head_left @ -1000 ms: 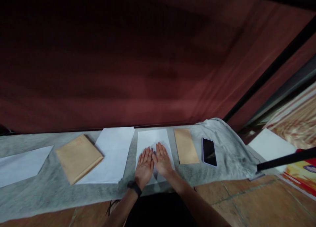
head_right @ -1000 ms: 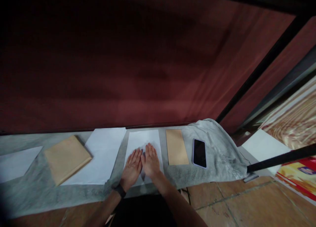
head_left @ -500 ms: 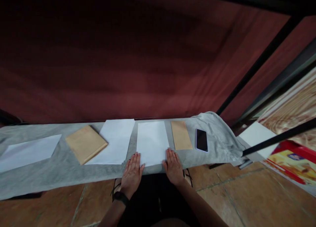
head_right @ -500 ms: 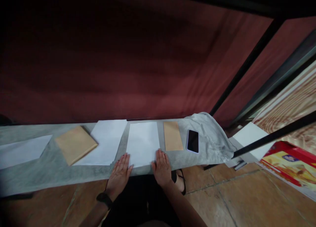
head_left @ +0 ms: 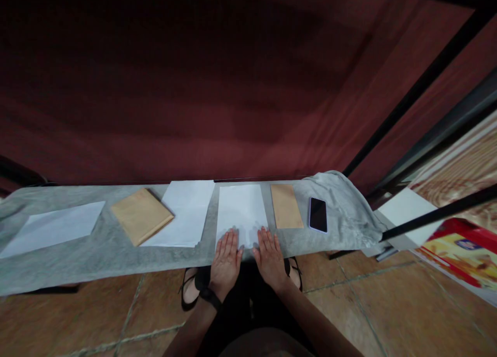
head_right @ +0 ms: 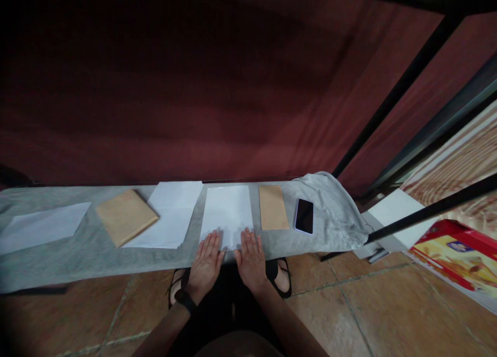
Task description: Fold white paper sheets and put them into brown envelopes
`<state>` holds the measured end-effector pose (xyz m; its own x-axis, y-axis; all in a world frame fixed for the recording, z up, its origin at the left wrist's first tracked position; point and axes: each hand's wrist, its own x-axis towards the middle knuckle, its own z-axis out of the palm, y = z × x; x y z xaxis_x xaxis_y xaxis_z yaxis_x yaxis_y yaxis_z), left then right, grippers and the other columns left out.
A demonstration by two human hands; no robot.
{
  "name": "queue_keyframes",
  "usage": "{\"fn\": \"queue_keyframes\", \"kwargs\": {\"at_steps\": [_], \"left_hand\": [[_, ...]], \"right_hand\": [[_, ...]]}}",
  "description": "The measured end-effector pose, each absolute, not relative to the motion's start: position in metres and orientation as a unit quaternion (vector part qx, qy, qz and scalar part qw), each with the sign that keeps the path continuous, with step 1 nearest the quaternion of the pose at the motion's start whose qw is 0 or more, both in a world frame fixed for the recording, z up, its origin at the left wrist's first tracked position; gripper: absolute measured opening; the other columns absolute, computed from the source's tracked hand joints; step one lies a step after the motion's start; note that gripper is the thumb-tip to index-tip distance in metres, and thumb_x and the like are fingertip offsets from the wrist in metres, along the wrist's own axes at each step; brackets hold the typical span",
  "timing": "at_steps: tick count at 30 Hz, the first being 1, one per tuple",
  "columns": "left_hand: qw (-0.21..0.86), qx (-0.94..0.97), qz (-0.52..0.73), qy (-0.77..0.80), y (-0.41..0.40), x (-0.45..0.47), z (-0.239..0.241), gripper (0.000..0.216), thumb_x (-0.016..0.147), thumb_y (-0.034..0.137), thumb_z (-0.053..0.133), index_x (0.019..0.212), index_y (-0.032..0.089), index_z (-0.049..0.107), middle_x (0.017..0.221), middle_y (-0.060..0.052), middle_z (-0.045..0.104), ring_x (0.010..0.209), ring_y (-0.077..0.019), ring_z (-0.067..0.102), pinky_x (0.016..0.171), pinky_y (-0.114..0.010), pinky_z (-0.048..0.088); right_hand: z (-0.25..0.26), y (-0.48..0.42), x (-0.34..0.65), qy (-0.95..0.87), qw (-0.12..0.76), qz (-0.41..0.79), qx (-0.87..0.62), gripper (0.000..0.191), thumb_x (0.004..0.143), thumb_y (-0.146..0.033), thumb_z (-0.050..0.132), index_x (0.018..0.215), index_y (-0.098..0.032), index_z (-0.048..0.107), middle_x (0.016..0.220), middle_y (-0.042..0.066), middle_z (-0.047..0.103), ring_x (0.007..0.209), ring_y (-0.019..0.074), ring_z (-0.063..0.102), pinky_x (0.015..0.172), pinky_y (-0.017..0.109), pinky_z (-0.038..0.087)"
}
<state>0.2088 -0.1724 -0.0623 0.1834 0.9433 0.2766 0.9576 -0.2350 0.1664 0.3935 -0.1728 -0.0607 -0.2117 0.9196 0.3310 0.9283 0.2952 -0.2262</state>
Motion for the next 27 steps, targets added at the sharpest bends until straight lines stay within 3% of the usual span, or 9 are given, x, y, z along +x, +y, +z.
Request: {"fn": "queue_keyframes", "kwargs": {"at_steps": [11, 19, 27], "left_hand": [[-0.005, -0.772, -0.135, -0.621, -0.116, 0.217, -0.069, 0.059, 0.103, 0.039, 0.028, 0.155, 0.012, 0.035, 0.159, -0.014, 0.038, 0.15, -0.0252, 0.031, 0.121, -0.045, 0.03], [-0.039, -0.776, -0.072, -0.626, -0.02, 0.22, -0.058, 0.057, 0.099, 0.024, 0.029, 0.155, 0.017, 0.036, 0.163, -0.01, 0.033, 0.152, -0.0272, 0.025, 0.123, -0.05, 0.023], [-0.039, -0.759, -0.07, -0.646, 0.043, 0.204, -0.057, 0.056, 0.102, 0.043, 0.028, 0.155, 0.024, 0.037, 0.165, -0.008, 0.029, 0.154, -0.0298, 0.02, 0.123, -0.056, 0.016]], "right_hand": [[-0.065, -0.126, 0.394, -0.79, 0.251, 0.082, -0.553, 0.045, 0.105, -0.026, 0.034, 0.143, -0.014, 0.054, 0.144, 0.011, 0.059, 0.137, 0.0205, 0.051, 0.114, 0.041, 0.043], [-0.062, -0.015, 0.356, -0.813, 0.19, 0.072, -0.545, 0.044, 0.106, -0.028, 0.035, 0.146, -0.018, 0.051, 0.153, 0.009, 0.049, 0.143, 0.0211, 0.043, 0.12, 0.044, 0.033], [-0.07, 0.048, 0.353, -0.785, 0.164, 0.04, -0.596, 0.048, 0.106, -0.037, 0.036, 0.151, -0.02, 0.044, 0.16, 0.01, 0.037, 0.147, 0.0278, 0.036, 0.121, 0.049, 0.026]]}}
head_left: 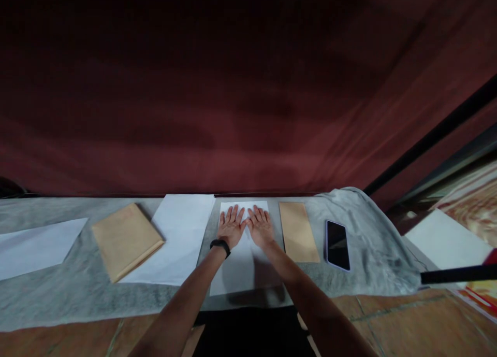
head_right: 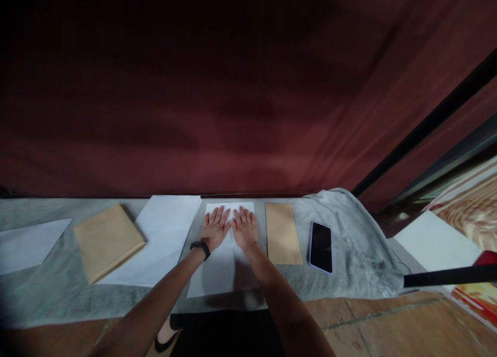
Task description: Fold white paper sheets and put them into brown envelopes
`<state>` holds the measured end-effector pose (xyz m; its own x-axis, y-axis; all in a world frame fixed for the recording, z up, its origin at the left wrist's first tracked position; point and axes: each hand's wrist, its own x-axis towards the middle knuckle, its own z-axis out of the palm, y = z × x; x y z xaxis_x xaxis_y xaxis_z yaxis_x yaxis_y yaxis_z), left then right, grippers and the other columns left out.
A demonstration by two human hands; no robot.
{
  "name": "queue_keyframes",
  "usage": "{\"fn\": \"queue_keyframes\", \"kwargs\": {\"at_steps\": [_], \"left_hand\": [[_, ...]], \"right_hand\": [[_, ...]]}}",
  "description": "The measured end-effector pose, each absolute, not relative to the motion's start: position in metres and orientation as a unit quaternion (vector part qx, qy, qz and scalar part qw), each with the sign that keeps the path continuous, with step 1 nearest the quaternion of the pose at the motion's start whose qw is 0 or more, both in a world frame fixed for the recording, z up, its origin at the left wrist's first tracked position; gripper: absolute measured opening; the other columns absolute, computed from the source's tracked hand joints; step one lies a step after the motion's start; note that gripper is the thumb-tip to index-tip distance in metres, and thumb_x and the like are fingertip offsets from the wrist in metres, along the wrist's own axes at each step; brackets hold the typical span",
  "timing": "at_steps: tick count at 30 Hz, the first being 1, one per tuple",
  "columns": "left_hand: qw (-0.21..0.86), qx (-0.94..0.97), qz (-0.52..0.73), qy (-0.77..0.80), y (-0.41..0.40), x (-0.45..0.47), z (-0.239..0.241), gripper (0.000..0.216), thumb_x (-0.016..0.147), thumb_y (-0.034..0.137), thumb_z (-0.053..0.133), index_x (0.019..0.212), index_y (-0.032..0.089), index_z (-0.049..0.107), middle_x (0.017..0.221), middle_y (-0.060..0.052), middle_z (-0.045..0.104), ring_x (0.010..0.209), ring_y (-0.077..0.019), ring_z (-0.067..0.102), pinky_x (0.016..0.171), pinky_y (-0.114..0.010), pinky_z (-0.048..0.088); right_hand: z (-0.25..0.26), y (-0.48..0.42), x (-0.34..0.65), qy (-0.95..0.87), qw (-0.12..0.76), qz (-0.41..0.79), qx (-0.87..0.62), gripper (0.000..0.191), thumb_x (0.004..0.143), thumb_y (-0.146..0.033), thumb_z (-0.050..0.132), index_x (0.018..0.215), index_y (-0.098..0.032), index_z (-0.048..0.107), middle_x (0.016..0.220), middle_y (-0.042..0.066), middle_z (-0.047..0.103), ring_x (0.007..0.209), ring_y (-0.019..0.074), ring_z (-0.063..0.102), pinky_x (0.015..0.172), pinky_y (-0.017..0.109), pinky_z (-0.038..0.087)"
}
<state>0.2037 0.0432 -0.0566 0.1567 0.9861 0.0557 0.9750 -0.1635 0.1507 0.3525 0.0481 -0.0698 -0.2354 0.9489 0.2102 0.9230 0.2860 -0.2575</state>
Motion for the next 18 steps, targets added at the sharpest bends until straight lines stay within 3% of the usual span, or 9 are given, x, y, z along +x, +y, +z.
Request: {"fn": "queue_keyframes", "kwargs": {"at_steps": [6, 18], "left_hand": [[0.027, 0.744, 0.087, 0.662, 0.067, 0.198, -0.062, 0.06, 0.103, 0.049, 0.026, 0.154, 0.022, 0.038, 0.162, -0.009, 0.035, 0.153, -0.0283, 0.021, 0.124, -0.054, 0.014], [0.009, 0.713, 0.111, 0.692, 0.051, 0.207, -0.065, 0.061, 0.103, 0.04, 0.024, 0.155, 0.008, 0.034, 0.161, -0.015, 0.034, 0.152, -0.0263, 0.024, 0.125, -0.045, 0.021]], "right_hand": [[-0.078, 0.073, 0.351, -0.736, 0.181, 0.029, -0.652, 0.056, 0.105, -0.04, 0.04, 0.154, -0.014, 0.038, 0.161, 0.017, 0.031, 0.149, 0.0297, 0.032, 0.121, 0.051, 0.022], [-0.073, 0.074, 0.346, -0.691, 0.16, 0.027, -0.705, 0.067, 0.105, -0.044, 0.029, 0.156, -0.002, 0.028, 0.161, 0.021, 0.03, 0.15, 0.0311, 0.029, 0.122, 0.048, 0.019]]}}
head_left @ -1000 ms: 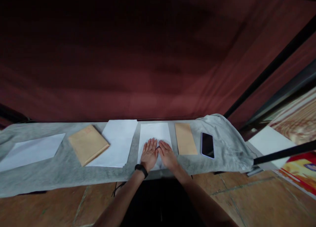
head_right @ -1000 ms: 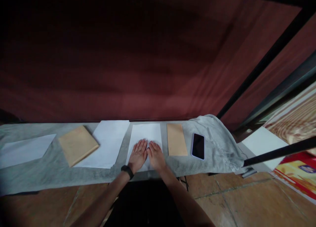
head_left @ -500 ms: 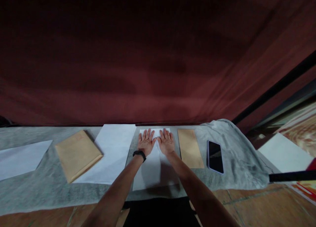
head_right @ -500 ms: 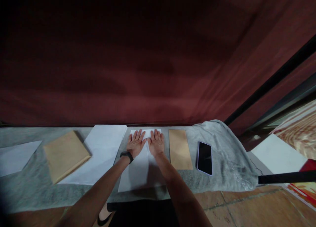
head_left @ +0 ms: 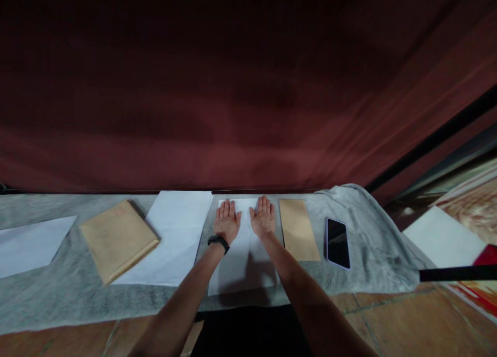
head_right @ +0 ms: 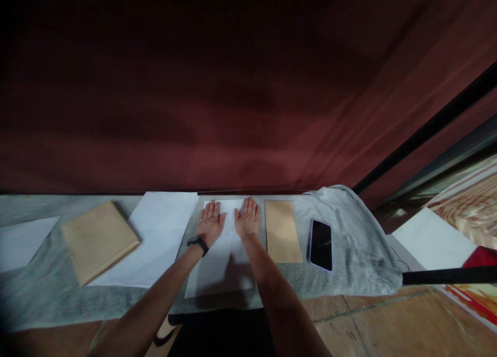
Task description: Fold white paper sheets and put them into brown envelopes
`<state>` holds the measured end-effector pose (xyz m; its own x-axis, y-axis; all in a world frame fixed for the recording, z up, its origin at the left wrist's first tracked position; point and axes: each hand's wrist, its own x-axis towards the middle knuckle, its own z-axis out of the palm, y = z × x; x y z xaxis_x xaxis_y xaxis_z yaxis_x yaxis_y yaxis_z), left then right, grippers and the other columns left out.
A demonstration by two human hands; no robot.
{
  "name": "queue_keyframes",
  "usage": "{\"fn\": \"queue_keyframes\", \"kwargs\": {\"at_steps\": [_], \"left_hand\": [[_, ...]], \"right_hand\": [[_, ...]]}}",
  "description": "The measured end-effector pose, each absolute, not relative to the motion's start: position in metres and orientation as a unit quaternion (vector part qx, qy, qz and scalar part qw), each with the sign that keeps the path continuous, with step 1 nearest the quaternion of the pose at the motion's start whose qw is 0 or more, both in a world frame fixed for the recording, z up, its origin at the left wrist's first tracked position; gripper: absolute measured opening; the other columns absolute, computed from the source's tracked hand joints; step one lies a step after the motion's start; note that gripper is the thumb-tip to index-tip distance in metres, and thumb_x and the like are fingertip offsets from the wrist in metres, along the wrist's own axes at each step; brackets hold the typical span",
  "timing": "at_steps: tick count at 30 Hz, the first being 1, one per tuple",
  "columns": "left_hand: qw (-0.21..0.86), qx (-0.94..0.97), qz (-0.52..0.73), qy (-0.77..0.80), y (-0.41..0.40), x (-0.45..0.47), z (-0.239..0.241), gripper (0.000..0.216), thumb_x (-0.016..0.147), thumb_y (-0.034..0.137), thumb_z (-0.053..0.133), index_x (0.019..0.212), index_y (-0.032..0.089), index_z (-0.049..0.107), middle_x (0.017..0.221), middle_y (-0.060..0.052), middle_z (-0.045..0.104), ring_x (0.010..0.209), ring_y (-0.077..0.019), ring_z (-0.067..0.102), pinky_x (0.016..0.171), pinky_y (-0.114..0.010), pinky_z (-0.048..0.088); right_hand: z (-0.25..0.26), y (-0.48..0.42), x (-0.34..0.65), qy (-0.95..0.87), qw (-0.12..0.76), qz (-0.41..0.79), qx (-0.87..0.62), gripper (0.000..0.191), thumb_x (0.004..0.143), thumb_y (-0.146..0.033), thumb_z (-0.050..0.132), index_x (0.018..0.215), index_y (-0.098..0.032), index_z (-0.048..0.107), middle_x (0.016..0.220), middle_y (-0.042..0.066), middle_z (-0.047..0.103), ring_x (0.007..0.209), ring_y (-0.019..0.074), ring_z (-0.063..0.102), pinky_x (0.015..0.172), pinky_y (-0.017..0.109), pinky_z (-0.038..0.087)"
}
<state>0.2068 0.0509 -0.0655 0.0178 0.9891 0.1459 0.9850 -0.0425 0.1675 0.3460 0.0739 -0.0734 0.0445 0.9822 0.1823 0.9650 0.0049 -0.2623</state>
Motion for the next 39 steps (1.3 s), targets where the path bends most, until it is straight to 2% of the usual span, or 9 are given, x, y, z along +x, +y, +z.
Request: {"fn": "queue_keyframes", "kwargs": {"at_steps": [4, 6, 12, 17, 23, 27, 30, 33, 39], "left_hand": [[0.01, 0.772, 0.105, 0.627, 0.016, 0.222, -0.069, 0.056, 0.103, 0.04, 0.027, 0.155, 0.023, 0.037, 0.163, -0.006, 0.032, 0.153, -0.0269, 0.024, 0.125, -0.049, 0.021], [0.008, 0.781, 0.104, 0.616, 0.006, 0.224, -0.07, 0.055, 0.103, 0.041, 0.028, 0.155, 0.024, 0.037, 0.163, -0.005, 0.032, 0.152, -0.0263, 0.025, 0.125, -0.048, 0.021], [0.027, 0.777, 0.093, 0.622, 0.022, 0.21, -0.065, 0.055, 0.104, 0.039, 0.025, 0.155, 0.022, 0.038, 0.162, -0.007, 0.034, 0.151, -0.0262, 0.028, 0.124, -0.048, 0.024], [0.03, 0.776, 0.093, 0.623, 0.029, 0.203, -0.062, 0.056, 0.103, 0.034, 0.024, 0.156, 0.02, 0.036, 0.163, -0.006, 0.033, 0.153, -0.0244, 0.024, 0.125, -0.046, 0.02], [0.013, 0.764, 0.117, 0.635, -0.002, 0.181, -0.069, 0.061, 0.103, 0.041, 0.025, 0.156, 0.012, 0.032, 0.161, -0.011, 0.034, 0.152, -0.0247, 0.025, 0.126, -0.046, 0.02], [-0.02, 0.743, 0.149, 0.652, -0.042, 0.176, -0.069, 0.063, 0.103, 0.041, 0.027, 0.155, 0.006, 0.032, 0.161, -0.017, 0.034, 0.152, -0.0291, 0.026, 0.124, -0.051, 0.023], [-0.046, 0.766, 0.159, 0.621, -0.075, 0.188, -0.068, 0.059, 0.103, 0.04, 0.033, 0.157, 0.016, 0.032, 0.164, -0.011, 0.03, 0.154, -0.0296, 0.02, 0.124, -0.054, 0.021], [-0.032, 0.826, 0.135, 0.546, -0.098, 0.201, -0.067, 0.056, 0.102, 0.039, 0.039, 0.156, 0.026, 0.034, 0.164, -0.004, 0.031, 0.153, -0.0264, 0.023, 0.124, -0.051, 0.022], [0.003, 0.846, 0.121, 0.519, -0.108, 0.193, -0.059, 0.055, 0.102, 0.044, 0.039, 0.155, 0.026, 0.036, 0.164, -0.005, 0.031, 0.152, -0.0253, 0.025, 0.125, -0.051, 0.019]], "right_hand": [[-0.07, 0.073, 0.346, -0.692, 0.152, 0.038, -0.705, 0.066, 0.105, -0.045, 0.03, 0.157, -0.004, 0.028, 0.162, 0.02, 0.028, 0.151, 0.0313, 0.027, 0.122, 0.049, 0.016], [-0.068, 0.074, 0.347, -0.692, 0.152, 0.041, -0.704, 0.066, 0.105, -0.045, 0.031, 0.157, -0.004, 0.028, 0.162, 0.02, 0.028, 0.151, 0.0311, 0.026, 0.122, 0.048, 0.017], [-0.065, 0.066, 0.343, -0.723, 0.149, 0.043, -0.674, 0.058, 0.106, -0.037, 0.028, 0.156, -0.009, 0.032, 0.162, 0.016, 0.03, 0.151, 0.0294, 0.026, 0.122, 0.051, 0.015], [-0.073, 0.034, 0.341, -0.777, 0.157, 0.036, -0.609, 0.052, 0.106, -0.033, 0.03, 0.154, -0.016, 0.038, 0.161, 0.011, 0.034, 0.15, 0.0263, 0.03, 0.123, 0.05, 0.016], [-0.081, -0.008, 0.369, -0.753, 0.211, -0.012, -0.623, 0.057, 0.105, -0.035, 0.038, 0.156, -0.01, 0.033, 0.159, 0.017, 0.038, 0.148, 0.0285, 0.034, 0.12, 0.051, 0.026], [-0.08, -0.047, 0.381, -0.76, 0.218, -0.04, -0.611, 0.057, 0.105, -0.031, 0.037, 0.156, -0.007, 0.031, 0.16, 0.018, 0.034, 0.147, 0.03, 0.034, 0.119, 0.051, 0.029], [-0.078, -0.081, 0.383, -0.786, 0.208, -0.044, -0.581, 0.056, 0.104, -0.034, 0.039, 0.156, -0.012, 0.034, 0.161, 0.015, 0.035, 0.147, 0.0282, 0.035, 0.12, 0.049, 0.029], [-0.077, -0.106, 0.384, -0.801, 0.198, -0.044, -0.563, 0.054, 0.104, -0.035, 0.04, 0.155, -0.015, 0.037, 0.158, 0.013, 0.041, 0.146, 0.0266, 0.038, 0.12, 0.047, 0.03], [-0.078, -0.119, 0.4, -0.806, 0.187, -0.063, -0.557, 0.057, 0.105, -0.038, 0.035, 0.156, -0.011, 0.034, 0.158, 0.017, 0.039, 0.144, 0.0282, 0.041, 0.118, 0.047, 0.032]]}}
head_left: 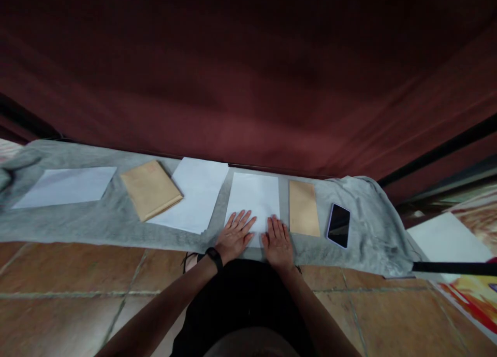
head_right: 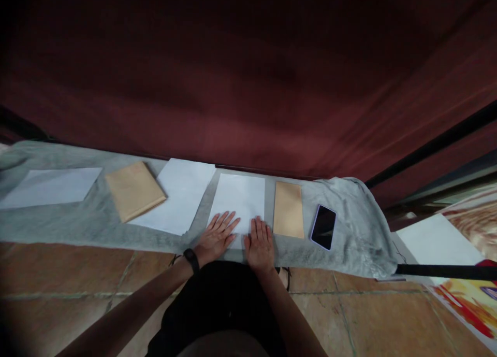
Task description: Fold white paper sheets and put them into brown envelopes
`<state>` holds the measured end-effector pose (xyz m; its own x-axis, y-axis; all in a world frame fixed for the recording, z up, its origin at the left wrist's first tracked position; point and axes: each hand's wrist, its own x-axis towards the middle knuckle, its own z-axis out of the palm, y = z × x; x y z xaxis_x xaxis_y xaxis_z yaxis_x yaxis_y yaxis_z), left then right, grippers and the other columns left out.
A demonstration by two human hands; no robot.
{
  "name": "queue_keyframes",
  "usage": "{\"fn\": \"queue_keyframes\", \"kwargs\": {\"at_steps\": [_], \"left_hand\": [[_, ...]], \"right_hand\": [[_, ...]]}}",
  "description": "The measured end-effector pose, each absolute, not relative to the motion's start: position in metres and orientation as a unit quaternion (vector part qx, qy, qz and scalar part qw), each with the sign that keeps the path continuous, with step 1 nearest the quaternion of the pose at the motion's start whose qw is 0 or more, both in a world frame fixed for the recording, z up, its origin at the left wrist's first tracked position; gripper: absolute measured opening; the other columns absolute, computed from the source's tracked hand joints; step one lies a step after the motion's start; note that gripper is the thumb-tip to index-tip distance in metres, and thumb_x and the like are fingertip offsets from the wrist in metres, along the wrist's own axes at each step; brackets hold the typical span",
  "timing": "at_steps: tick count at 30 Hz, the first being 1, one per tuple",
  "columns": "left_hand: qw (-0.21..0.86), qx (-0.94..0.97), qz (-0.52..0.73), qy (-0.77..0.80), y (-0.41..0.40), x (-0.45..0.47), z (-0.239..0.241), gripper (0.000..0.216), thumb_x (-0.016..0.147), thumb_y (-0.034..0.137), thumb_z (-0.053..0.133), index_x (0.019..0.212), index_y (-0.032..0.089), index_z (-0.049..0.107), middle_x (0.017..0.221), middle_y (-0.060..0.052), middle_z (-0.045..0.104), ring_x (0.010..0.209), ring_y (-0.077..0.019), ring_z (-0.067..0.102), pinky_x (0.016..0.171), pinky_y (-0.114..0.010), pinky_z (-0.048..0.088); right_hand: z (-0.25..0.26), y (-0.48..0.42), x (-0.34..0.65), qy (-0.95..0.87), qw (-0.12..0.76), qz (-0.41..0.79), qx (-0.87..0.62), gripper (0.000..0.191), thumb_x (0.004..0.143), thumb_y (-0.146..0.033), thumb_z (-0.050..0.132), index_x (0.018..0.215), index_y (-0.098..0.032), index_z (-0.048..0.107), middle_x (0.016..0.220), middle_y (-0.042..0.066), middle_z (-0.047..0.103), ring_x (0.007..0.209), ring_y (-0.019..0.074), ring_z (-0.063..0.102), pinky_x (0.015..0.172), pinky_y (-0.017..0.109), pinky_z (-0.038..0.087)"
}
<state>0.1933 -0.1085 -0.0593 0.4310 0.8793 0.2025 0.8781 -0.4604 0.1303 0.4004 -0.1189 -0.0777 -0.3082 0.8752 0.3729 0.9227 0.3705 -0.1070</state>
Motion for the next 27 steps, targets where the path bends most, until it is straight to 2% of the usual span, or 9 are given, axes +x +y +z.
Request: {"fn": "queue_keyframes", "kwargs": {"at_steps": [4, 10, 14, 18, 22, 27], "left_hand": [[0.016, 0.843, 0.122, 0.523, -0.115, 0.182, -0.051, 0.057, 0.103, 0.045, 0.038, 0.155, 0.024, 0.035, 0.164, -0.006, 0.03, 0.154, -0.0244, 0.02, 0.127, -0.051, 0.014], [0.031, 0.848, 0.109, 0.518, -0.121, 0.18, -0.046, 0.056, 0.103, 0.043, 0.037, 0.155, 0.021, 0.036, 0.164, -0.008, 0.029, 0.154, -0.0233, 0.02, 0.128, -0.05, 0.01], [0.033, 0.854, 0.112, 0.507, -0.12, 0.181, -0.047, 0.055, 0.103, 0.04, 0.038, 0.155, 0.022, 0.035, 0.164, -0.006, 0.03, 0.154, -0.0233, 0.019, 0.128, -0.051, 0.009], [0.04, 0.863, 0.105, 0.493, -0.12, 0.182, -0.046, 0.053, 0.103, 0.035, 0.037, 0.154, 0.022, 0.036, 0.164, -0.004, 0.03, 0.154, -0.0229, 0.018, 0.128, -0.05, 0.011], [0.05, 0.866, 0.09, 0.489, -0.119, 0.182, -0.047, 0.052, 0.104, 0.032, 0.033, 0.155, 0.022, 0.036, 0.164, -0.003, 0.03, 0.154, -0.0211, 0.019, 0.127, -0.046, 0.014], [0.051, 0.86, 0.082, 0.501, -0.107, 0.182, -0.049, 0.054, 0.104, 0.045, 0.034, 0.154, 0.025, 0.037, 0.164, -0.004, 0.03, 0.153, -0.0222, 0.022, 0.126, -0.046, 0.017]], "right_hand": [[-0.084, -0.126, 0.412, -0.798, 0.193, -0.06, -0.567, 0.063, 0.106, -0.042, 0.032, 0.158, -0.006, 0.025, 0.159, 0.02, 0.037, 0.145, 0.0297, 0.04, 0.117, 0.046, 0.033], [-0.075, -0.137, 0.411, -0.79, 0.17, -0.027, -0.588, 0.061, 0.106, -0.038, 0.029, 0.157, -0.004, 0.026, 0.161, 0.02, 0.032, 0.148, 0.0311, 0.034, 0.12, 0.048, 0.028], [-0.064, -0.141, 0.386, -0.827, 0.146, 0.008, -0.543, 0.055, 0.107, -0.033, 0.027, 0.157, -0.011, 0.032, 0.162, 0.013, 0.033, 0.149, 0.0262, 0.032, 0.122, 0.046, 0.023], [-0.063, -0.144, 0.368, -0.836, 0.129, 0.029, -0.532, 0.053, 0.106, -0.037, 0.033, 0.153, -0.014, 0.04, 0.161, 0.013, 0.034, 0.148, 0.028, 0.034, 0.122, 0.049, 0.021], [-0.064, -0.139, 0.371, -0.825, 0.131, 0.03, -0.548, 0.051, 0.106, -0.036, 0.035, 0.153, -0.017, 0.041, 0.161, 0.012, 0.034, 0.147, 0.0272, 0.035, 0.121, 0.048, 0.023], [-0.065, -0.131, 0.376, -0.825, 0.149, 0.016, -0.544, 0.05, 0.105, -0.037, 0.038, 0.152, -0.02, 0.042, 0.16, 0.011, 0.037, 0.146, 0.0271, 0.038, 0.12, 0.047, 0.026]]}}
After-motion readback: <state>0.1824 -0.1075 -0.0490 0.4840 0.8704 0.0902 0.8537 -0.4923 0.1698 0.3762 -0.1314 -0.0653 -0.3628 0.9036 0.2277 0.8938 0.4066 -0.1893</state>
